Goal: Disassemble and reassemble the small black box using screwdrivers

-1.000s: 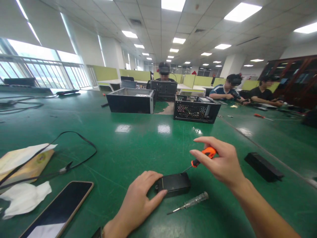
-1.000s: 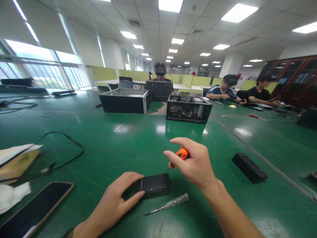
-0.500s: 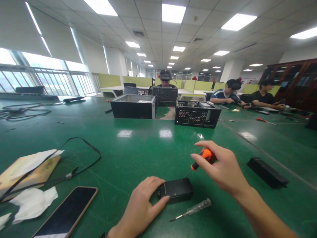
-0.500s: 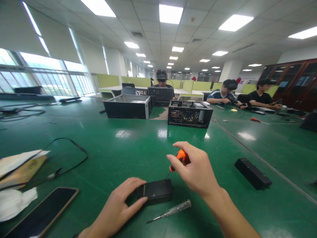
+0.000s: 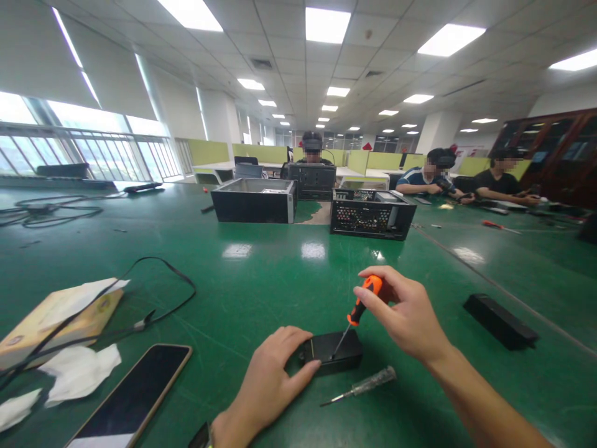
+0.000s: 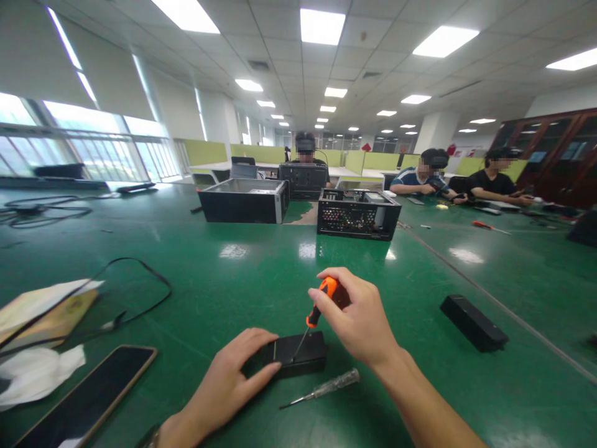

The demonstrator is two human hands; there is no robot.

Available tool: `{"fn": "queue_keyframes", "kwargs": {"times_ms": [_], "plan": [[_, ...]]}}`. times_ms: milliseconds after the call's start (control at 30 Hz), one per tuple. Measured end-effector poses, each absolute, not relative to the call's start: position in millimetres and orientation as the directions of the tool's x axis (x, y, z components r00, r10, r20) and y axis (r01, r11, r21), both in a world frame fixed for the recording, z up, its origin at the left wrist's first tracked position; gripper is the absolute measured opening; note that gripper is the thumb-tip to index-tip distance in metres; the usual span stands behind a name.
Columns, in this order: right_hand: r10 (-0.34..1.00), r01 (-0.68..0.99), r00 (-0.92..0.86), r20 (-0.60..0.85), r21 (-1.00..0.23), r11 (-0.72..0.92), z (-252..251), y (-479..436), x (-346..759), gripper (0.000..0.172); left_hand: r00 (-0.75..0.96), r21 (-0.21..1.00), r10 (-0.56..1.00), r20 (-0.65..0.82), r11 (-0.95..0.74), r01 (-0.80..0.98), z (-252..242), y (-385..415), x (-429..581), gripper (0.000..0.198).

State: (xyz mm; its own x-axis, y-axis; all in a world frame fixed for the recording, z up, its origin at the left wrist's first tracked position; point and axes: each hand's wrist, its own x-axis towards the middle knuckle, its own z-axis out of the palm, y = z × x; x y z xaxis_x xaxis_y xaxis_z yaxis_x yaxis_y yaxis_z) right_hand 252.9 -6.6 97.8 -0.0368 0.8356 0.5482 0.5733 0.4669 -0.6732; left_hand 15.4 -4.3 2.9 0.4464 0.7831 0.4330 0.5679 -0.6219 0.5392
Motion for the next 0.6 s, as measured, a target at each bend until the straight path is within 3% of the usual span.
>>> {"fn": "queue_keyframes", "kwargs": {"times_ms": [167,367,600], "plan": [[0.789,0.639,-0.084,0.609,-0.574,0.512,97.3,-8.8,252.0,0.021,0.45,0.545,0.781,0.432,-0.624,0.56,3.6,-5.1,15.7,0.025],[0.804,0.599,-0.087,0.589,-0.614,0.514,98.9,-9.5,254.0,0.021,0.451,0.552,0.789,0.417,-0.614,0.564,4.2,-6.0,15.7,0.024],[0.767,0.64,-0.156,0.623,-0.527,0.559,100.5,-11.4,255.1,0.022,0.455,0.565,0.804,0.384,-0.594,0.573,4.3,-6.1,15.5,0.025]]}}
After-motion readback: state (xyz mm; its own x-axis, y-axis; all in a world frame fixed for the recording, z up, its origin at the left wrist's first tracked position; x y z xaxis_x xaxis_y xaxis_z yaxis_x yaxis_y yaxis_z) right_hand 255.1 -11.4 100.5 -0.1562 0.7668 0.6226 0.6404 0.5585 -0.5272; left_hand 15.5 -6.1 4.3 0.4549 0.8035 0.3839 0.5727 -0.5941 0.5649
